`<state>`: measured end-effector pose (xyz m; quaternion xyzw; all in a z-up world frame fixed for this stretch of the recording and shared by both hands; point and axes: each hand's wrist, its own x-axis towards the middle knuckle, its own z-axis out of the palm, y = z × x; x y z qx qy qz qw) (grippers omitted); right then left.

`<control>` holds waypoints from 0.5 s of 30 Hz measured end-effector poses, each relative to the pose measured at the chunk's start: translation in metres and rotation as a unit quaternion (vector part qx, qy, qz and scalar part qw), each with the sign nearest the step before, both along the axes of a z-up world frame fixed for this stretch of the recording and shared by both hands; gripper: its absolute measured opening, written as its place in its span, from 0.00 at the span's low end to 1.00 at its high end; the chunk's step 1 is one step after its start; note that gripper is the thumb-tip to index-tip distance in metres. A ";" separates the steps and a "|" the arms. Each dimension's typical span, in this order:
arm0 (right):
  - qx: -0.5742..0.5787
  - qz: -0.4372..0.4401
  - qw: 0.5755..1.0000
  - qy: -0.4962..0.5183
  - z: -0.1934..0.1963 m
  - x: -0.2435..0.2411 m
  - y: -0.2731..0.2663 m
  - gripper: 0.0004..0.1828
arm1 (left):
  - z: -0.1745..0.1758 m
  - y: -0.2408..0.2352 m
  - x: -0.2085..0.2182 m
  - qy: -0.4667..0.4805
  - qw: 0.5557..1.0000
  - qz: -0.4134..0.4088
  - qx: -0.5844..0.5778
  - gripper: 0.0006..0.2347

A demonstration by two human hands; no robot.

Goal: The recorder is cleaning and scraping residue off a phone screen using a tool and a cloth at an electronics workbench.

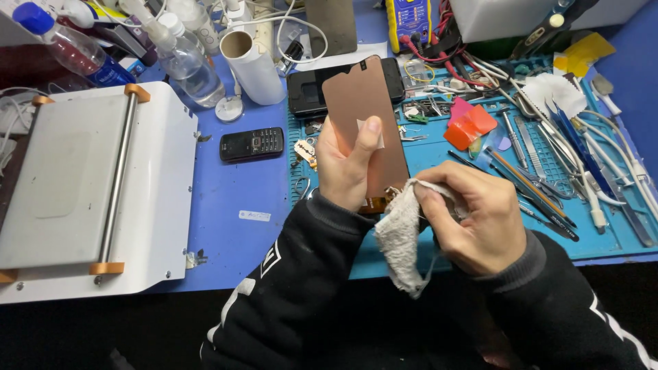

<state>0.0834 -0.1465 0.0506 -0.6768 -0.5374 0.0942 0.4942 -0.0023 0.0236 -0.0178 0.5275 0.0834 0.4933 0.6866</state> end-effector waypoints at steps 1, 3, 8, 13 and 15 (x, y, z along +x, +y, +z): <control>0.010 0.014 1.000 0.009 0.006 -0.002 0.002 0.03 | -0.004 0.003 0.000 0.002 1.000 -0.010 -0.010 0.11; 0.013 0.024 1.000 0.006 0.010 -0.001 0.004 0.03 | 0.006 0.001 -0.003 -0.005 1.000 -0.003 -0.009 0.11; -0.019 0.019 0.999 -0.022 0.000 0.006 0.001 0.03 | 0.006 0.005 -0.006 -0.018 0.998 0.055 0.009 0.11; -0.232 0.169 0.955 -0.075 -0.020 0.017 -0.022 0.07 | 0.017 0.004 -0.008 -0.060 0.992 0.089 -0.061 0.13; -0.158 0.092 0.982 -0.043 -0.020 0.032 -0.042 0.08 | 0.017 0.003 -0.009 -0.058 0.992 0.091 -0.067 0.13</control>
